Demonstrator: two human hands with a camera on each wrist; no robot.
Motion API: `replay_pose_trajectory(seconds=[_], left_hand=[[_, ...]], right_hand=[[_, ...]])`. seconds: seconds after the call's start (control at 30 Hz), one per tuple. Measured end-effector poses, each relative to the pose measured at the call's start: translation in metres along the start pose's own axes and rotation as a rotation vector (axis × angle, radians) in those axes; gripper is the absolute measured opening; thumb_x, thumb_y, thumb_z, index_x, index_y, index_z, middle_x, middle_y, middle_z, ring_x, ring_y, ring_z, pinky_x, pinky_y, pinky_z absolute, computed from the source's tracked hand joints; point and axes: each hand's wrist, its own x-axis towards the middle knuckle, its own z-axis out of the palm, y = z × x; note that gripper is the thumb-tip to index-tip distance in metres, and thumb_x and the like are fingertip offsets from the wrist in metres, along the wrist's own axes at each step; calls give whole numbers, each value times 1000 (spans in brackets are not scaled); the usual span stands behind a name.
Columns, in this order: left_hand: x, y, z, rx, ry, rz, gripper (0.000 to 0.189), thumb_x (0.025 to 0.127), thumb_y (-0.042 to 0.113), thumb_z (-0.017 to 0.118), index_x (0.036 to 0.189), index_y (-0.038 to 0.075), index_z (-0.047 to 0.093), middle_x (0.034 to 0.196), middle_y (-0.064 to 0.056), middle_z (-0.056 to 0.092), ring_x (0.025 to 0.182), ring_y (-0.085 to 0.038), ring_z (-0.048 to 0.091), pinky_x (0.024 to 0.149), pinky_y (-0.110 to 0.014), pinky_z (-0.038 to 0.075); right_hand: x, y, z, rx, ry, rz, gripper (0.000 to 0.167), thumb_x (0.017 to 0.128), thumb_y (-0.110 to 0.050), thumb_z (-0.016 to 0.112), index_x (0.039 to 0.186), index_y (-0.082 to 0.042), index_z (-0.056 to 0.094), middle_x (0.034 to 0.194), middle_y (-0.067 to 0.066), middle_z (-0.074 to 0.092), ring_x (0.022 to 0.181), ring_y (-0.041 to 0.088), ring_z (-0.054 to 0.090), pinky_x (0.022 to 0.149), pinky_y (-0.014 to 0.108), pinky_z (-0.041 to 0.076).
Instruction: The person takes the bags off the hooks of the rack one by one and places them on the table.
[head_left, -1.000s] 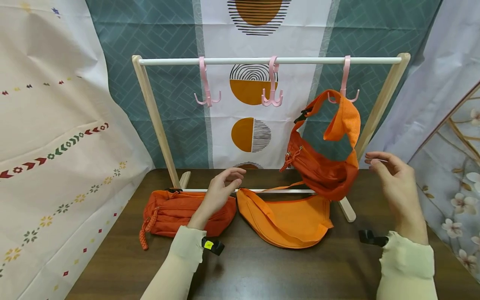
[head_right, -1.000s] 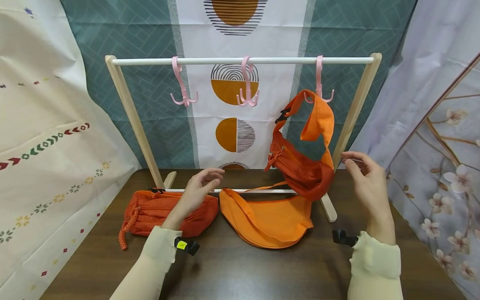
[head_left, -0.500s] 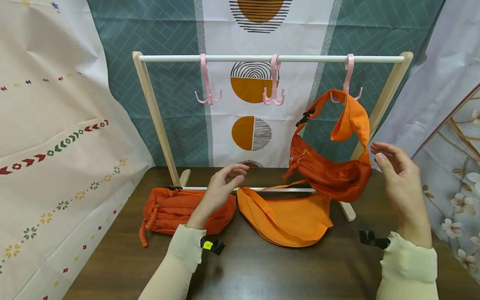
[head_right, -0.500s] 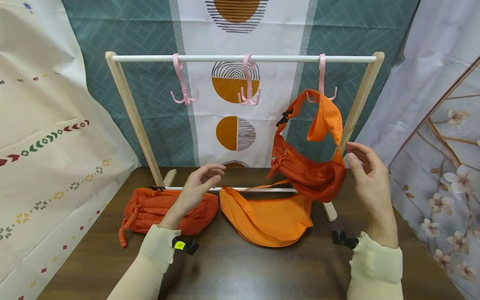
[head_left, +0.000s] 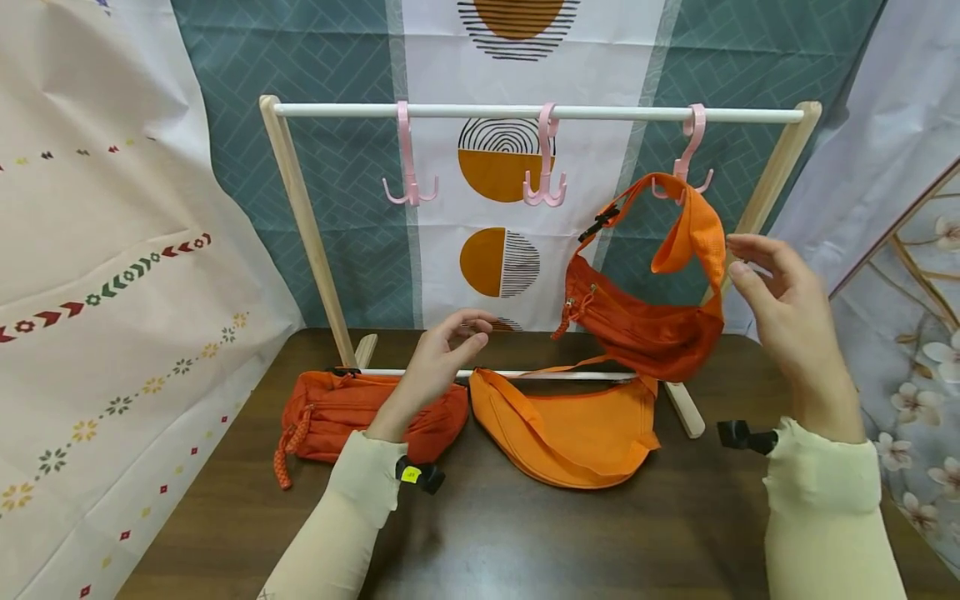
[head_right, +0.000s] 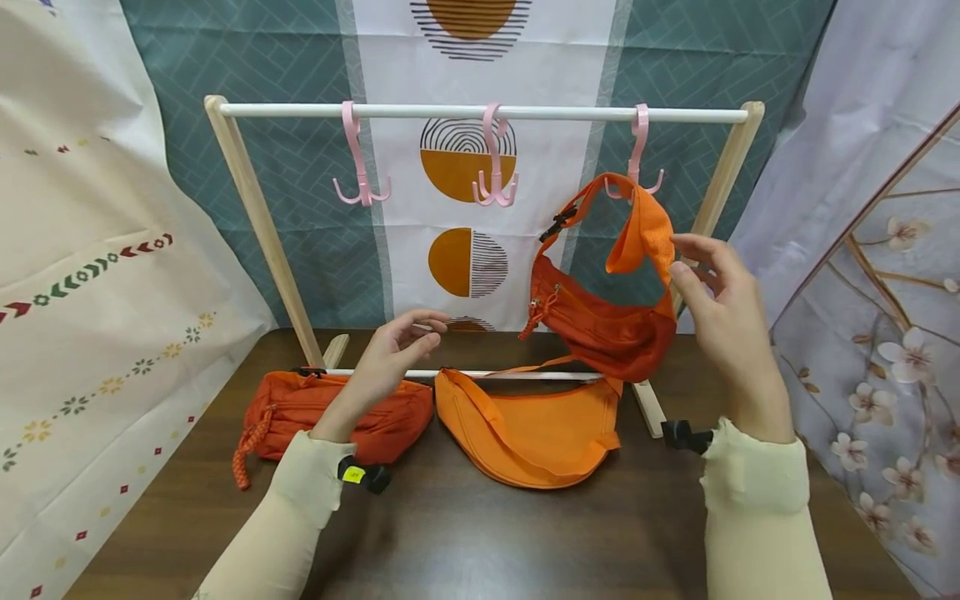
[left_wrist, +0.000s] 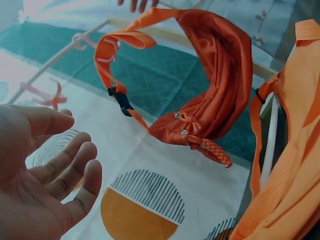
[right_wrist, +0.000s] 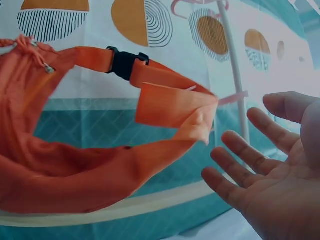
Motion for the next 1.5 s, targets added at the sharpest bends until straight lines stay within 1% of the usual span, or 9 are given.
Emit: replay_pose_trajectory(seconds=[0.13,0.33,0.47,0.73,0.97,1.07,1.2,1.33,1.5], left_hand=[[8,8,0,18,-19,24,29,107,16,61,135,12,66,122,-5,67,107,-23,63,94,-45,51],[19,20,0,23,-50,45,30,106,15,62,136,11,65,127,-4,66,110,-22,61,94,-43,51],[26,26,1,40,-49,70,28,105,13,63,133,11,66,128,-5,62,111,-21,60,93,-41,53],[41,32,0,80,-58,89,29,105,12,62,134,7,66,128,-9,60,114,-22,58,96,-42,52],[56,46,-1,93,-66,115,30,105,11,62,135,8,66,126,-6,61,113,-19,57,98,-41,52],[62,51,-1,80,-81,119,32,105,14,62,136,9,65,128,-4,61,116,-19,56,100,-38,51],[70,56,3,33,-110,136,33,106,16,62,138,9,63,133,-6,60,122,-23,55,102,-38,50],[72,58,7,-21,-127,139,33,106,14,62,139,8,62,134,-6,59,124,-28,55,103,-42,49],[74,58,13,-29,-131,126,33,106,14,62,139,9,62,135,-5,59,125,-28,56,105,-40,49]], right_hand=[[20,-16,-4,-46,-47,-29,41,107,-11,58,147,-10,56,133,-9,56,123,7,53,102,11,41],[43,-38,-11,-88,-62,-61,42,106,-13,58,148,-11,55,135,-9,54,125,10,50,119,28,34],[57,-49,-14,-140,-68,-64,42,106,-15,58,148,-11,55,135,-12,50,128,13,47,121,33,31],[89,-64,-14,-280,-95,-70,46,106,-20,55,151,-13,53,154,11,44,148,21,36,125,33,21],[114,-71,-8,-369,-147,-36,51,107,-22,52,157,-13,45,162,12,36,154,29,26,127,52,12],[121,-72,-6,-396,-164,-29,52,109,-22,52,159,-12,42,164,13,33,154,31,25,126,54,12],[129,-70,-3,-410,-180,-10,54,109,-23,50,161,-12,39,165,14,30,153,34,25,126,55,13],[134,-67,-2,-411,-184,16,54,110,-25,50,161,-13,39,165,14,29,152,36,26,126,56,14],[138,-64,-1,-415,-197,12,54,109,-24,51,160,-12,39,165,15,31,151,35,28,126,54,14]])
